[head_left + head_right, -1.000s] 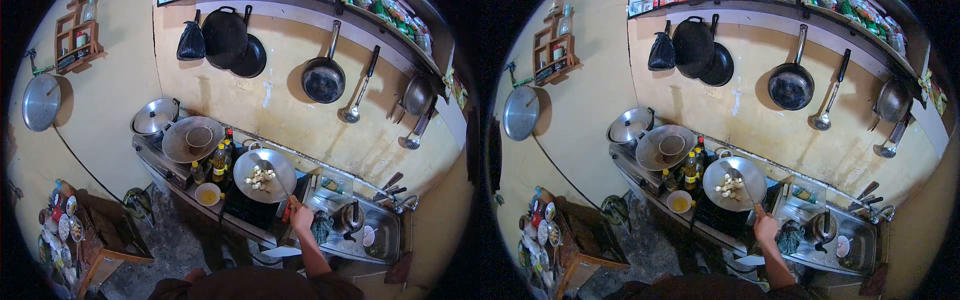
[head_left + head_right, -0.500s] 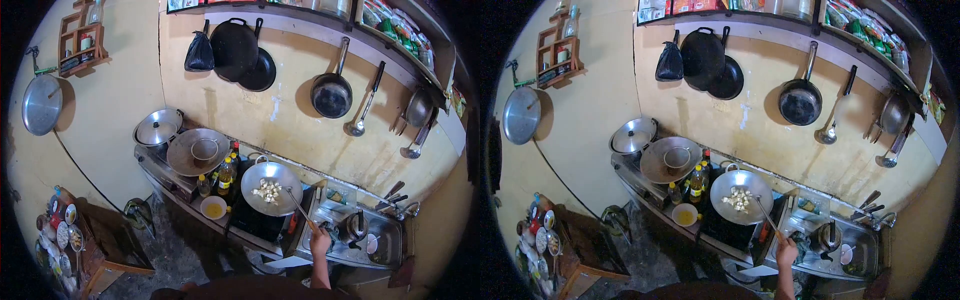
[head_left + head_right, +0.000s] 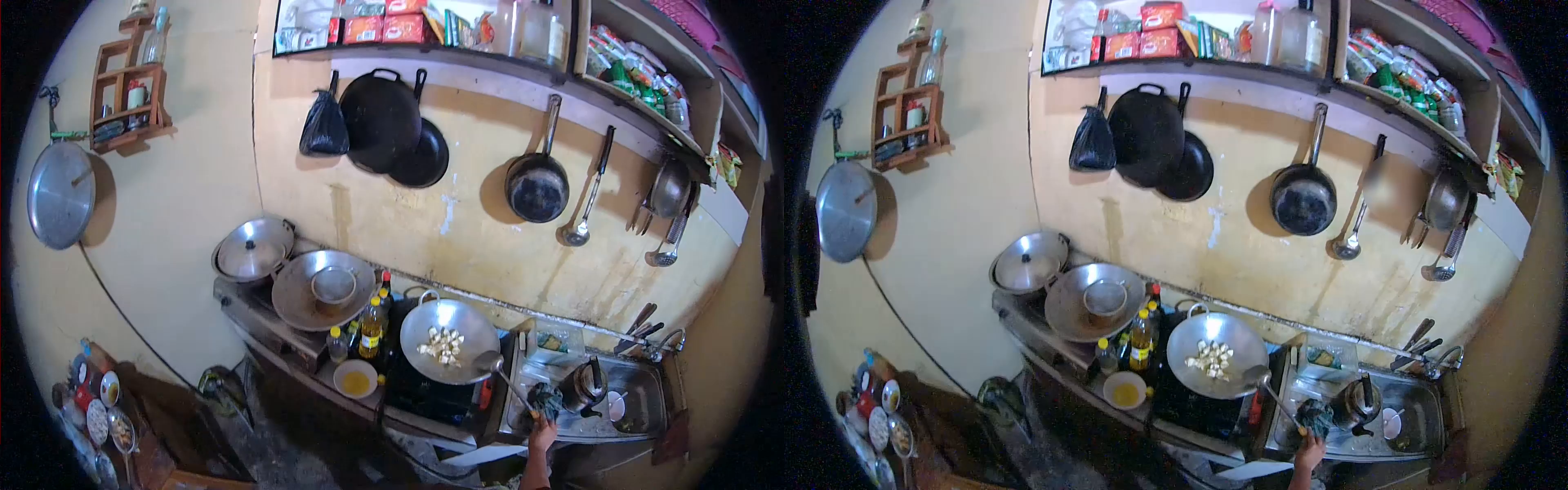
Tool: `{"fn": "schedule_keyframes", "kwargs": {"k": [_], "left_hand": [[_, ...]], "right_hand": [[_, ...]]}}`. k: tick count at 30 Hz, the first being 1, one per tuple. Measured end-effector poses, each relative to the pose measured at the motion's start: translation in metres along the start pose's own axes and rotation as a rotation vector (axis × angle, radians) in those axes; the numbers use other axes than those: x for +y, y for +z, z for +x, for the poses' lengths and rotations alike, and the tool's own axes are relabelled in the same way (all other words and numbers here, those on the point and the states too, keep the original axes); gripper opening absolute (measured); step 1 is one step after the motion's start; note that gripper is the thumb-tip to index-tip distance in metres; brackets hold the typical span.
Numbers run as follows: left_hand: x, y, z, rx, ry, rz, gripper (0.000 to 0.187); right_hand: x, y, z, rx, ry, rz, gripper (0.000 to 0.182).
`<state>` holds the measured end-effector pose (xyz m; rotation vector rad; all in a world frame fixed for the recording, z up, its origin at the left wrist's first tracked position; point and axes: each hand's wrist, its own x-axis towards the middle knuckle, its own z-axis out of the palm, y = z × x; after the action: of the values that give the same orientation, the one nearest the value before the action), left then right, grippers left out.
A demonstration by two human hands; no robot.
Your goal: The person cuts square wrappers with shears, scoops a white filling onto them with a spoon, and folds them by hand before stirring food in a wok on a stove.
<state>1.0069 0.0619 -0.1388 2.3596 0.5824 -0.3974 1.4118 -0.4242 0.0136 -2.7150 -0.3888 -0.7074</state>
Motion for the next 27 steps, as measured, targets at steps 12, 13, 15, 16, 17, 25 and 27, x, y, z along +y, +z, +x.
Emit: {"fn": "schedule_keyframes", "kwargs": {"k": [12,13,15,16,17,25,27], "left_hand": [[0.013,0.037,0.005,-0.01,0.201,0.107,0.03],[0.019,0.036,0.004,0.0,0.217,0.116,0.03],[0.023,0.036,0.007,0.024,0.252,0.144,0.03],[0.029,0.029,0.007,0.038,0.272,0.161,0.03],[0.033,0.025,0.004,0.049,0.291,0.179,0.03],[-0.076,0.125,-0.17,-0.068,0.318,0.306,0.031],[-0.115,0.175,-0.248,-0.129,0.296,0.313,0.031]], "right_hand": [[-0.044,0.012,-0.008,-0.411,0.504,-0.315,0.05],[-0.044,0.017,-0.018,-0.352,0.525,-0.32,0.062],[-0.059,0.013,-0.047,-0.252,0.537,-0.284,0.072],[-0.07,0.004,-0.068,-0.211,0.528,-0.243,0.07],[-0.07,0.001,-0.097,-0.284,0.491,-0.188,0.065],[-0.073,-0.053,-0.452,-1.113,0.417,-0.212,0.054],[-0.069,-0.085,-0.556,-1.19,0.379,-0.22,0.051]]}}
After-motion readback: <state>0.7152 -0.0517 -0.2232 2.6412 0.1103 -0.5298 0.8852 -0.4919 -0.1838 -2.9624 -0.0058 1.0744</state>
